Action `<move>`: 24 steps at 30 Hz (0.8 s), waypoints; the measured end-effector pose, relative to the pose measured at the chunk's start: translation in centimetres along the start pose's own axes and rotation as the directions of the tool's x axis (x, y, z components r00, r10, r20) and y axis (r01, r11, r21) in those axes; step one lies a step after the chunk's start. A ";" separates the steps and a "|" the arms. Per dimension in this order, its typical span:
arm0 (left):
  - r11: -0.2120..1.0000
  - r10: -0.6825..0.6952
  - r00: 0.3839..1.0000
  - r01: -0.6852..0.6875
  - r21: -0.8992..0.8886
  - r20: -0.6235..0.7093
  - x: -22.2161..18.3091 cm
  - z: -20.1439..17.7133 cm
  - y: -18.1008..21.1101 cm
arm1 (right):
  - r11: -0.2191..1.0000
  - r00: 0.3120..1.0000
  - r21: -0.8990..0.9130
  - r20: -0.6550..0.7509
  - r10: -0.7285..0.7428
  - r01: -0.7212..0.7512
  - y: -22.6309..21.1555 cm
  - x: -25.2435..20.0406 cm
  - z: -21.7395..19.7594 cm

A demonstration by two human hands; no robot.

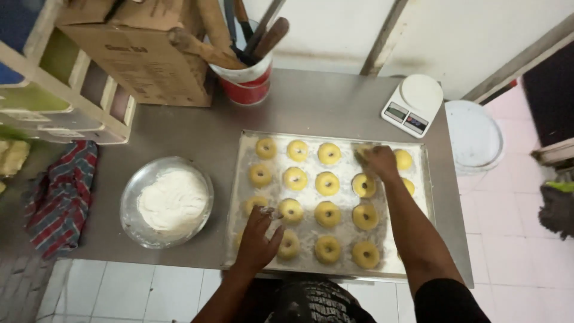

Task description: Coating individual dough balls in flour and arranging them on a baking tray.

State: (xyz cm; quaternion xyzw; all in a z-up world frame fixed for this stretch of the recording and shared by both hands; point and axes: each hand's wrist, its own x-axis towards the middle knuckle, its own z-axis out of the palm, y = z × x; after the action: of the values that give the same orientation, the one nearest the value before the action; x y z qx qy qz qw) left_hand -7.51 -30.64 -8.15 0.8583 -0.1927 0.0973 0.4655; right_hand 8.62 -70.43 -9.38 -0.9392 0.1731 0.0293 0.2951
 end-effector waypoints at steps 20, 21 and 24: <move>0.985 -0.052 0.894 0.118 0.123 -0.445 -5.4 -37.0 -21.3 | 0.661 0.846 0.744 0.288 -0.449 0.097 -35.8 -19.8 29.9; 0.987 -0.043 0.897 0.106 0.119 -0.439 -5.5 -37.6 -21.7 | 0.660 0.853 0.744 0.277 -0.443 0.101 -35.7 -19.6 31.9; 0.990 -0.039 0.900 0.094 0.105 -0.435 -5.1 -38.5 -23.1 | 0.790 0.748 0.225 0.256 -0.613 0.570 -36.4 -18.9 36.0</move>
State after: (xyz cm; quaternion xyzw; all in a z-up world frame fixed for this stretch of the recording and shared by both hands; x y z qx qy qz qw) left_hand -1.92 14.20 -6.42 0.8486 -0.0490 0.2805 0.4458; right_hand 5.04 -16.42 -16.32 -0.9063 -0.1818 0.0725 0.3745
